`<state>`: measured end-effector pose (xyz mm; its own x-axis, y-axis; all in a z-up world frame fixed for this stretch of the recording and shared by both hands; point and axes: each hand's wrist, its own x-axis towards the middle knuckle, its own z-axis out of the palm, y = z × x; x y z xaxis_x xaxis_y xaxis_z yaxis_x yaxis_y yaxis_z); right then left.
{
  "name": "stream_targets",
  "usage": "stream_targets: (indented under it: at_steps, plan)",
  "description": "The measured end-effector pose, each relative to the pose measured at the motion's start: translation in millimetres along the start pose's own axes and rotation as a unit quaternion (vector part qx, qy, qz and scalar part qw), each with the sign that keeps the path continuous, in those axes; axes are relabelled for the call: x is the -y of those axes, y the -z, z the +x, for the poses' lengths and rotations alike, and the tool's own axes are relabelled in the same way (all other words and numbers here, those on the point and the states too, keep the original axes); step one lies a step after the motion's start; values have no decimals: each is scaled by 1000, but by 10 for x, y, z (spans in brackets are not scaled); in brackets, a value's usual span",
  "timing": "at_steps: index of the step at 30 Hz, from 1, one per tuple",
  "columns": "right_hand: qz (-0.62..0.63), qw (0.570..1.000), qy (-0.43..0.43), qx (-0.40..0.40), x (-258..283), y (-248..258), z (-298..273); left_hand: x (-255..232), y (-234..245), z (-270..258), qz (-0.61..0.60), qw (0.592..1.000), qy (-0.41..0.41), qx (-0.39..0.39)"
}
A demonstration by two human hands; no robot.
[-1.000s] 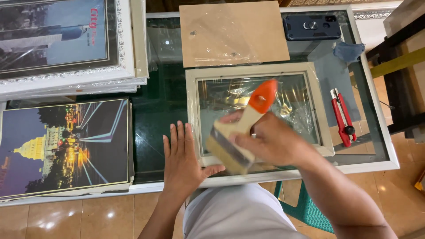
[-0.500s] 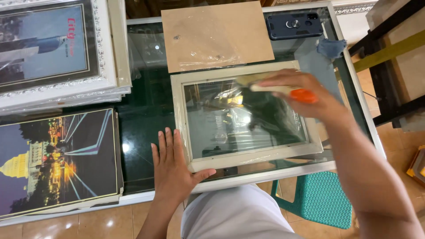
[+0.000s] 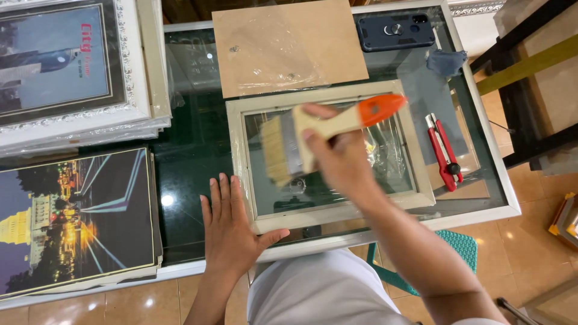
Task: Cleaning the glass of a picture frame using a brush and then a cloth in a workshop setting.
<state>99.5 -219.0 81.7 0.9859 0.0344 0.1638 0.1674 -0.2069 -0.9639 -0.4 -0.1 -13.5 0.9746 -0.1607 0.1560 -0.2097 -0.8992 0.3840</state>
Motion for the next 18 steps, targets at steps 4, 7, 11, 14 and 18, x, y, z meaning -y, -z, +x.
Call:
stream_targets:
  at_steps: [4, 7, 11, 14, 18]
  plan:
    - [-14, 1000, -16, 11, -211, -290, -119, 0, -18, -1, 8, 1000, -3, -5]
    - [-83, 996, -39, 18, -387, 293, -97, 12, -30, -14, 6, 1000, 5, 12]
    - [-194, 975, -86, -69, -227, 1313, -148, -5, 11, 4, -9, 1000, 3, 17]
    - [-403, 906, -61, -112, -46, 1581, -264, -28, 41, 10, -13, 1000, -6, 5]
    - [-261, 958, 66, -94, 130, 910, -390, -29, 35, 3, -5, 1000, -12, 0]
